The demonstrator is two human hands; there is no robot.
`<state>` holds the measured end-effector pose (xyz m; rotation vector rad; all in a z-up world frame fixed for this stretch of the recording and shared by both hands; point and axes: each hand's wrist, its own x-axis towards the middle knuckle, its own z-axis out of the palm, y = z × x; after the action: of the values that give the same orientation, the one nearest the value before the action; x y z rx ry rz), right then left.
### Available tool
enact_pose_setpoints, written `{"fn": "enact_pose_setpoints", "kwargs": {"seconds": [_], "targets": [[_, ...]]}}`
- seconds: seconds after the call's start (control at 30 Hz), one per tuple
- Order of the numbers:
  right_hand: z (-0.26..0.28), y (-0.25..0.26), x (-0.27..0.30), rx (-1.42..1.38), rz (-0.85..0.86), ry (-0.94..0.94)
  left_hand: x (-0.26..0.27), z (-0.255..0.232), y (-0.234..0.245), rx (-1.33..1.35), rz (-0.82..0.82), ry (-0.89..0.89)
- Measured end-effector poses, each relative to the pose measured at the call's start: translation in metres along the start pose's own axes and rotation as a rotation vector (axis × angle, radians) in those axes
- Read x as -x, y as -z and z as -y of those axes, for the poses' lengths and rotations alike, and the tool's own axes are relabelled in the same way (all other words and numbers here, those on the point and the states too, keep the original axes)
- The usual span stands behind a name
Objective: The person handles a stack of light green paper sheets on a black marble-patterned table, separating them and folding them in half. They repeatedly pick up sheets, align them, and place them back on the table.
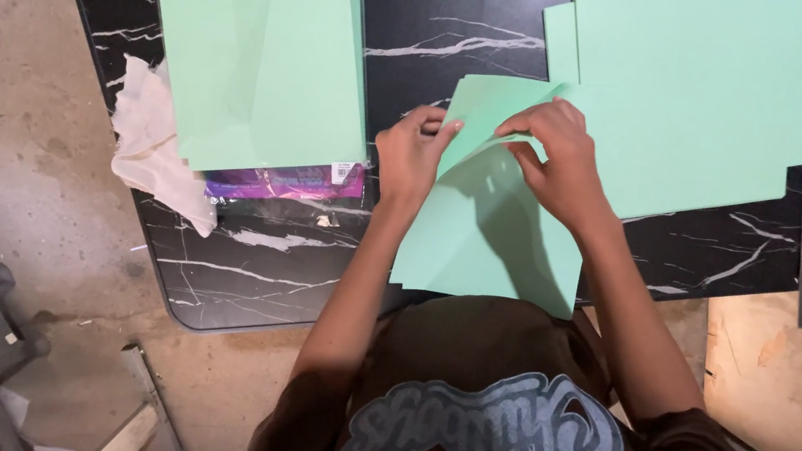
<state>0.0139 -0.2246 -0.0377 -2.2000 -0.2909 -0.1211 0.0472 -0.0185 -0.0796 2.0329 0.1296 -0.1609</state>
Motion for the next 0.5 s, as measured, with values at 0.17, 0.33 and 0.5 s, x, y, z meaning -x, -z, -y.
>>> {"fn": "enact_pose_setpoints", "kwargs": {"seconds": [0.17, 0.33, 0.5], "targets": [[0.007, -0.005, -0.014, -0.006, 0.000, 0.015, 0.009, -0.005, 0.012, 0.004, 0.062, 0.000], [0.013, -0.011, -0.026, 0.002, -0.018, 0.055, 0.015, 0.002, 0.014, -0.097, 0.099, -0.178], [0.010, -0.009, -0.019, -0.039, -0.028, 0.010, 0.015, -0.008, 0.023, -0.011, 0.202, -0.195]]}}
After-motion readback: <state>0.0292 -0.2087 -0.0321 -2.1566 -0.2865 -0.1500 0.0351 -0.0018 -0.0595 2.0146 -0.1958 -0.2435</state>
